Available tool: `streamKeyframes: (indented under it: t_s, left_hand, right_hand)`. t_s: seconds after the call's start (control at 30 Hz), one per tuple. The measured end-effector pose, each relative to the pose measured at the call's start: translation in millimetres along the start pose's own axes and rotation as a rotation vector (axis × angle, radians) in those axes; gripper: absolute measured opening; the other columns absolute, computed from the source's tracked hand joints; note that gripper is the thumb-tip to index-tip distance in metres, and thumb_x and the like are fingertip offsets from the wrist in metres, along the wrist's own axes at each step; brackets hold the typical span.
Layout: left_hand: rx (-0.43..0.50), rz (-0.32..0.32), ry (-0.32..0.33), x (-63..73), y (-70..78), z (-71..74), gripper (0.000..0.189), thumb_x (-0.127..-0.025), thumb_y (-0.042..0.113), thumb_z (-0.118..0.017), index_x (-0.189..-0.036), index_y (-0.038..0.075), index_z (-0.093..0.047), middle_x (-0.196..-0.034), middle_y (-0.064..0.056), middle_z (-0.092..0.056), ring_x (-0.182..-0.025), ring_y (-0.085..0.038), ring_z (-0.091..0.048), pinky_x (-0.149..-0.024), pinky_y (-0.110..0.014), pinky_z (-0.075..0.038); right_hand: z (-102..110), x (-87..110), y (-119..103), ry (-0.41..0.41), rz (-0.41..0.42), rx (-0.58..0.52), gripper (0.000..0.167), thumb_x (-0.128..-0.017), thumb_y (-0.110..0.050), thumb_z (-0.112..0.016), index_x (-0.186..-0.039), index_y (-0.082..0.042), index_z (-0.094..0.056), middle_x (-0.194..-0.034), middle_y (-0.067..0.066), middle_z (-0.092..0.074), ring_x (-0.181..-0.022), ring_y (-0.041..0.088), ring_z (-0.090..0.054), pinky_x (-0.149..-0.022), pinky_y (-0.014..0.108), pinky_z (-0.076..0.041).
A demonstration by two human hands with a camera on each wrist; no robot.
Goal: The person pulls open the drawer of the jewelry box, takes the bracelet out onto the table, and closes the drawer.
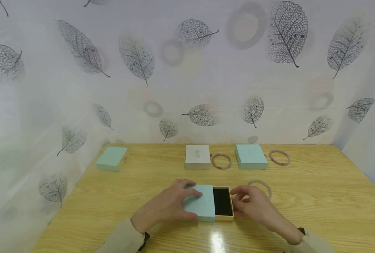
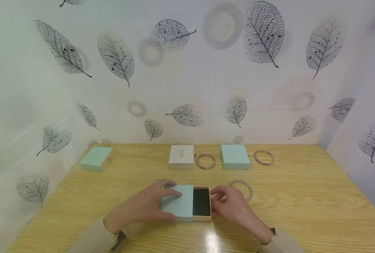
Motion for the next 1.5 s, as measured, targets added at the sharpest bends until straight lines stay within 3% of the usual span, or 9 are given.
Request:
streamKeyframes:
  t_s: [0.87,1.5]
  left_hand:
    - [-0.010,0.036,-0.017,-0.9,0.3,-1.1,0.059,-0.081,0.053,-0.082,-0.133,0.028,-0.069,-0.150,-0.006,-0.052,-0.133,-0.024,-0.050,-0.109,-0.042,-0.052]
    - [-0.019,0.004,0.005,-1.5,-0.4,-1.4,0.059,-0.081,0.054,-0.082,-0.131,0.025,-0.070,-0.147,-0.009,-0.055,-0.131,-0.026,-0.052,-0.106,-0.042,-0.053]
  right_hand:
    - [-12,-7.3,-7,-0.008,0.008,0.020,0.031,-0.092,0.002,-0.063,-0.122,0.008,-0.064,-0.094,0.011,-0.068,-0.082,0.020,-0.074,-0.065,0.028,-0.063]
    - [-20,-11.5,-10,-0.019,0.044,0.020,0.031,-0.091,0.002,-0.063,-0.121,0.009,-0.065,-0.092,0.011,-0.067,-0.083,0.021,-0.075,-0.065,0.026,-0.063]
Point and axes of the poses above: each hand's wrist, its own x-axis away from the middle knuckle, its own z-axis out of the back of the hand, y = z × x, the point moved 2 cm from there along -x, towards the middle knuckle
